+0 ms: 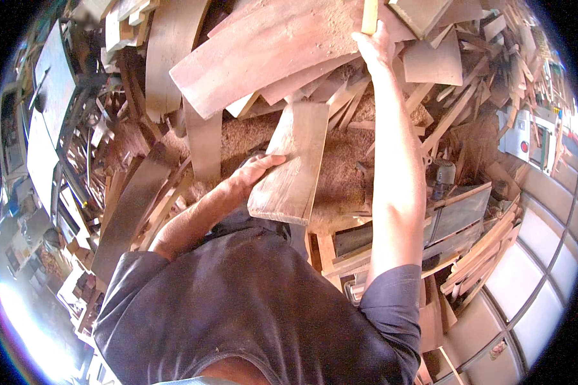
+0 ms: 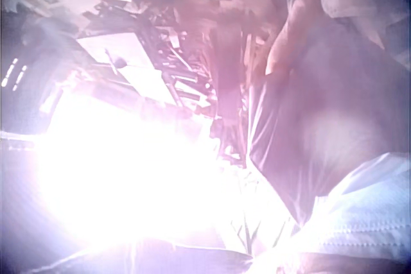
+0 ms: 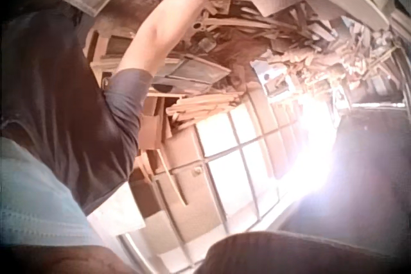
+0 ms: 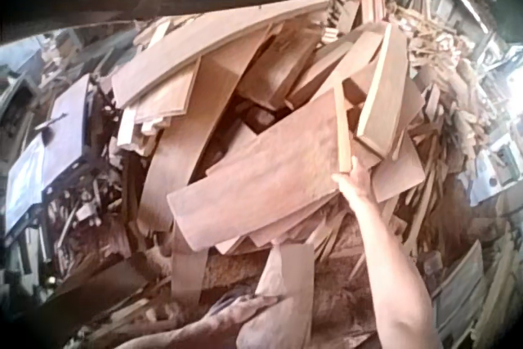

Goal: The person uses a table saw to cut multiple pieces of wood. They feed each piece through the saw blade, guide it with a push stick, and set the cut pieces aside. The process is repeated for several pieces of varying sizes.

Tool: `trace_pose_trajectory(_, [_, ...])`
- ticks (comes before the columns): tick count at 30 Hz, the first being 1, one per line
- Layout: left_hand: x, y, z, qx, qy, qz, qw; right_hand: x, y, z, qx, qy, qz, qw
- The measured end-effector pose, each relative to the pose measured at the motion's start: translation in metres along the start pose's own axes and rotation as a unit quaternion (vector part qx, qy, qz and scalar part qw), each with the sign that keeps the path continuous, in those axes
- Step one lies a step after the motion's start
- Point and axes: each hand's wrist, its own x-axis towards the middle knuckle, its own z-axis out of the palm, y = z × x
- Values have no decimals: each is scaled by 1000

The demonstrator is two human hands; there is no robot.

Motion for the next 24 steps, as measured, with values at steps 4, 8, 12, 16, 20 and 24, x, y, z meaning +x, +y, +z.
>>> trace_pose_trajectory(4, [1, 11, 0, 33, -19, 7, 999, -13, 34, 1, 27, 13, -8, 1000])
trace_pose_trajectory(8, [2, 11, 6, 38, -31, 8, 999, -89, 37, -23, 89, 15, 28, 996])
trace_pose_trajectory(12, [15, 8, 15, 148, -2, -9, 989, -217, 65, -30, 336, 48, 209, 917])
trace_pose_trajectory(16, [33, 0, 30, 194, -47, -78, 977, -368, 105, -25, 396, 71, 304, 864])
trace_pose_trajectory(20, [43, -20, 64, 249, -68, -112, 960, -473, 111, -2, 641, 22, 366, 675])
trace_pose_trajectory(24, [59, -53, 88, 277, -163, -121, 939, -498, 28, -39, 756, 121, 338, 547])
